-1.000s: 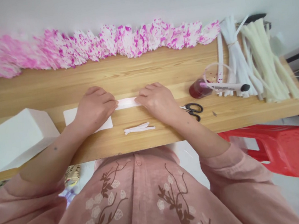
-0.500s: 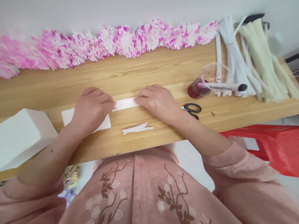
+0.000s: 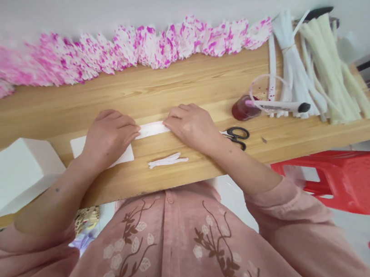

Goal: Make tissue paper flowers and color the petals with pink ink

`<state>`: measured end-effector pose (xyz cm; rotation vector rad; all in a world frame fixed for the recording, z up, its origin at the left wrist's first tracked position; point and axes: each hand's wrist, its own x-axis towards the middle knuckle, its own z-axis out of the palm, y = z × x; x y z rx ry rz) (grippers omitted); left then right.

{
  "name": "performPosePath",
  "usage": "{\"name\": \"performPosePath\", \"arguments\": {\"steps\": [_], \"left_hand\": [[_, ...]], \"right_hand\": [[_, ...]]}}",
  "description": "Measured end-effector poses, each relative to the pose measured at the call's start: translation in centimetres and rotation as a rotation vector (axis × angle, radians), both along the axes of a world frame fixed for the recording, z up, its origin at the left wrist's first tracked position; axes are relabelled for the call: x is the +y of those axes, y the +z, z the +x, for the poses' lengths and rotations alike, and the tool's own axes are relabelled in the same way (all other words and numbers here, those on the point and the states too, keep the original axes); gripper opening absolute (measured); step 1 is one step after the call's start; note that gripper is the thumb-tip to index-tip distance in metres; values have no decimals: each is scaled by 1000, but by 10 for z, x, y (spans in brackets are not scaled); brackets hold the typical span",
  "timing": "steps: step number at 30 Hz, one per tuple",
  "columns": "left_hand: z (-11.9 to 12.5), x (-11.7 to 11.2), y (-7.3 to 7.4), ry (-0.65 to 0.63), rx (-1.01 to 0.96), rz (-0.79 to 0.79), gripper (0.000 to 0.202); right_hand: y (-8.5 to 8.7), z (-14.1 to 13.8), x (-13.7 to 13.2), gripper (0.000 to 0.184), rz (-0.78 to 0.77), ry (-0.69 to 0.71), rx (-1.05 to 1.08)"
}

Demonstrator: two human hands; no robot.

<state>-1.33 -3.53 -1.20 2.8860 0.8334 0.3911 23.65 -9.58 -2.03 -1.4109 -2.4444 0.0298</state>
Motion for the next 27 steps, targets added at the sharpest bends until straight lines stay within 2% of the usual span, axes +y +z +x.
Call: {"name": "performPosePath", "arguments": {"steps": [7,17,24,27], "left_hand": [[3,-1,0,1,46,155,26],[6,-1,0,40,68,143,19],[9,0,-5,-8,82,342,19],[8,-1,-5,-18,80,375,22]], "right_hand": [[0,-3,4,30,5,-3,-18],[-3,-7,5,29,69,-2,-63],[-3,-9,4,31,127,15,-132],[-1,-10,2,30,138,22,-151]]}}
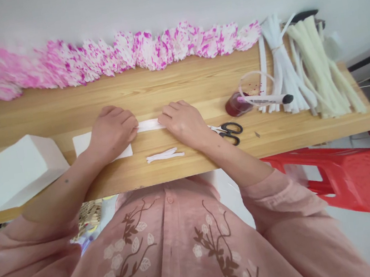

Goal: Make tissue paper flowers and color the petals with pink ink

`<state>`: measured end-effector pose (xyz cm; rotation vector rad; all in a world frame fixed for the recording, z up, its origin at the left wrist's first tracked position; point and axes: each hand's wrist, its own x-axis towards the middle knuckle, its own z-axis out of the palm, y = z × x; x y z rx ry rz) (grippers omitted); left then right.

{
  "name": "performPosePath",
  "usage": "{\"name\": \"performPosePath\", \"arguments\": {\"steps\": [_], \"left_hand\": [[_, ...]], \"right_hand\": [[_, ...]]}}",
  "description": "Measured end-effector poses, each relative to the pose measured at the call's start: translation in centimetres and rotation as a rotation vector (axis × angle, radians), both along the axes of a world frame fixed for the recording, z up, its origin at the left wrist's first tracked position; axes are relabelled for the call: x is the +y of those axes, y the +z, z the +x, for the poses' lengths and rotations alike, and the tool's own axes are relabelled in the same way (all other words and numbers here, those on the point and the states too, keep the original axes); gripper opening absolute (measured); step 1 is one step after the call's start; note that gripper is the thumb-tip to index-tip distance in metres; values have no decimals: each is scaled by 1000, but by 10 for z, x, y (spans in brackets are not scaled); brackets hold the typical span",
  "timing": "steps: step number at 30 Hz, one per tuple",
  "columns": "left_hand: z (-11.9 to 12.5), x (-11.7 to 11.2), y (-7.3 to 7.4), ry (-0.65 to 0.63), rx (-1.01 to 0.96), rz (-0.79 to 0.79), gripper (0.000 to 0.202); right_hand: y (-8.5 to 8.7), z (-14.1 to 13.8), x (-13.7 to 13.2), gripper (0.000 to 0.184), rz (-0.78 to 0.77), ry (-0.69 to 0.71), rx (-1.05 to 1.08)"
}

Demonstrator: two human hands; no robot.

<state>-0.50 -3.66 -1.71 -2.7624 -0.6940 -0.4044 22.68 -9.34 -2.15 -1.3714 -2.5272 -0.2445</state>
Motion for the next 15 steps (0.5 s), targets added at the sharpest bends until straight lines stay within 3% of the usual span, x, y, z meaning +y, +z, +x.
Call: {"name": "performPosePath", "arguments": {"steps": [8,15], "left_hand": [[-3,-2,1,-21,-50,-152,30],[0,-5,9,-110,34,-24,30]], "right_hand": [[1,1,-2,29,-28,4,24],[3,3,-5,29,-33,33,-5]]}}
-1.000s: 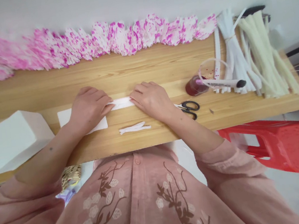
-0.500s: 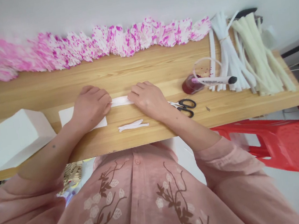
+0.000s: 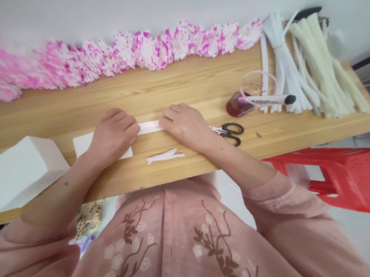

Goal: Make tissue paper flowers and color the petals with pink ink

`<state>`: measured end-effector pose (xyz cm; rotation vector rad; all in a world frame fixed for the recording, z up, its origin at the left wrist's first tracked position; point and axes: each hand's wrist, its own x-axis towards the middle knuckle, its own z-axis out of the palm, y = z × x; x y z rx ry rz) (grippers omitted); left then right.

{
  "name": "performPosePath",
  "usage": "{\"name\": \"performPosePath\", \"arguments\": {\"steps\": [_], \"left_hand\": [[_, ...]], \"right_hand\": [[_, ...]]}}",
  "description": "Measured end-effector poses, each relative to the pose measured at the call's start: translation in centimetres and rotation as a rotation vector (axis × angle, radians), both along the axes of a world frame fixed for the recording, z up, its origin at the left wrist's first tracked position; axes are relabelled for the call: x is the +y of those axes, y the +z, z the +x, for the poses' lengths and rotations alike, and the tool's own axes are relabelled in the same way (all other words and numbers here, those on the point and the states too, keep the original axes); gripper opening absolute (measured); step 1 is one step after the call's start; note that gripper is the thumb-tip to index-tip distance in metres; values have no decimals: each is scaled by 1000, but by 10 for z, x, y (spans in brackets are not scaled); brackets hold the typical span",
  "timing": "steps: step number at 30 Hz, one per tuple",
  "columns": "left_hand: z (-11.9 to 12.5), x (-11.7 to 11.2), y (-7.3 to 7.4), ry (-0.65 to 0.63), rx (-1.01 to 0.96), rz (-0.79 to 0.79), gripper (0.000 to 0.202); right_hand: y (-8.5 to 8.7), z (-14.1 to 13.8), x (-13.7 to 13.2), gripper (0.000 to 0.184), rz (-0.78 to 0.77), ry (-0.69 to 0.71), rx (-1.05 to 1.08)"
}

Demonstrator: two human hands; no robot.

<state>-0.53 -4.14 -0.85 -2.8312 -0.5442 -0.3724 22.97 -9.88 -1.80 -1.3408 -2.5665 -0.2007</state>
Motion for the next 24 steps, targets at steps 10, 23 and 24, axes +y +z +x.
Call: {"name": "performPosePath", "arguments": {"steps": [10,23,24], "left_hand": [[-2,4,2,26,-6,-164,30],[-11,1,-7,117,-151,-290,30],[-11,1,-6,117,-146,-306,29]], "right_hand": [[5,3,-2,27,-139,-3,142],[-6,8,-3,28,-69,-14,103],[-7,9,-3,27,-67,-19,106]]}}
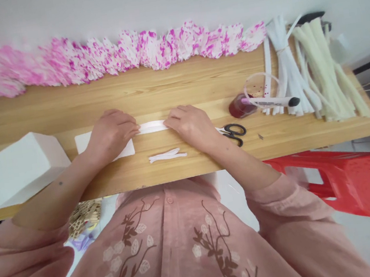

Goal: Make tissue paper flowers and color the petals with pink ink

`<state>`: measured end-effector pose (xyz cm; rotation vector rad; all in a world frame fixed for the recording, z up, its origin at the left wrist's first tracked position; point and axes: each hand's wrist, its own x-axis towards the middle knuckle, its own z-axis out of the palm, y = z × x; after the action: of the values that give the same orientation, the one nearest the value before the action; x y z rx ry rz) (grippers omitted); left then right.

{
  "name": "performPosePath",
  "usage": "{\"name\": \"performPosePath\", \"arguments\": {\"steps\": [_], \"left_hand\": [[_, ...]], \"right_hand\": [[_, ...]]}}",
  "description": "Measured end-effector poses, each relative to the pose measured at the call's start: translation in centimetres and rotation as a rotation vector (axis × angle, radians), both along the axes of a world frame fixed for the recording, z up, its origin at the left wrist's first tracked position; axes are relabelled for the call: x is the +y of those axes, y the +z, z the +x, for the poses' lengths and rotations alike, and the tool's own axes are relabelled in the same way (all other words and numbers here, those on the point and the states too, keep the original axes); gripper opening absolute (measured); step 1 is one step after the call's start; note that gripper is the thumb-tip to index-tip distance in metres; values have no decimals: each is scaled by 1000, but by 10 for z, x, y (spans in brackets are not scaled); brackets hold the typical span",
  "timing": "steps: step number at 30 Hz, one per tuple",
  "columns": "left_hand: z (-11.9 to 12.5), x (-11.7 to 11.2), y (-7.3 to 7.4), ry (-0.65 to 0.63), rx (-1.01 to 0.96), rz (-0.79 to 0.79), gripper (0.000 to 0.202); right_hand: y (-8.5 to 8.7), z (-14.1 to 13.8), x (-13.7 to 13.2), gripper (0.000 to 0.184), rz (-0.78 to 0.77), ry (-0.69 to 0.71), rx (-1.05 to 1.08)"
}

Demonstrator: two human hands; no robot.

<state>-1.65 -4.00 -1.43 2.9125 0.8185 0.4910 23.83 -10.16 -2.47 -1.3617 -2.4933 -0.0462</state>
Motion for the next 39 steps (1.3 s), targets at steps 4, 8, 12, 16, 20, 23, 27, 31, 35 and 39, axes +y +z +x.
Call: {"name": "performPosePath", "arguments": {"steps": [4,8,12,16,20,23,27,31,35,39], "left_hand": [[-1,2,3,-7,26,-55,27],[0,4,3,-12,45,-45,29],[1,4,5,-34,76,44,30],[3,3,5,-30,106,109,29],[4,4,2,3,76,56,24],[3,6,4,38,48,-41,20],[-1,8,12,25,30,-142,13],[-3,9,16,-4,32,-135,14],[-3,8,14,-8,57,-111,19],[-3,9,12,-5,39,-129,18]], "right_hand": [[-1,0,1,27,5,-10,31],[0,-2,2,28,5,-28,51],[3,-2,3,29,-5,-25,16],[4,-3,4,28,-26,-26,1],[2,-3,7,22,-60,-16,26],[3,-2,9,21,-64,-30,25],[8,0,9,21,-79,-23,35],[9,0,10,20,-124,19,41],[6,-2,10,19,-136,35,33],[5,-3,11,20,-131,33,26]]}}
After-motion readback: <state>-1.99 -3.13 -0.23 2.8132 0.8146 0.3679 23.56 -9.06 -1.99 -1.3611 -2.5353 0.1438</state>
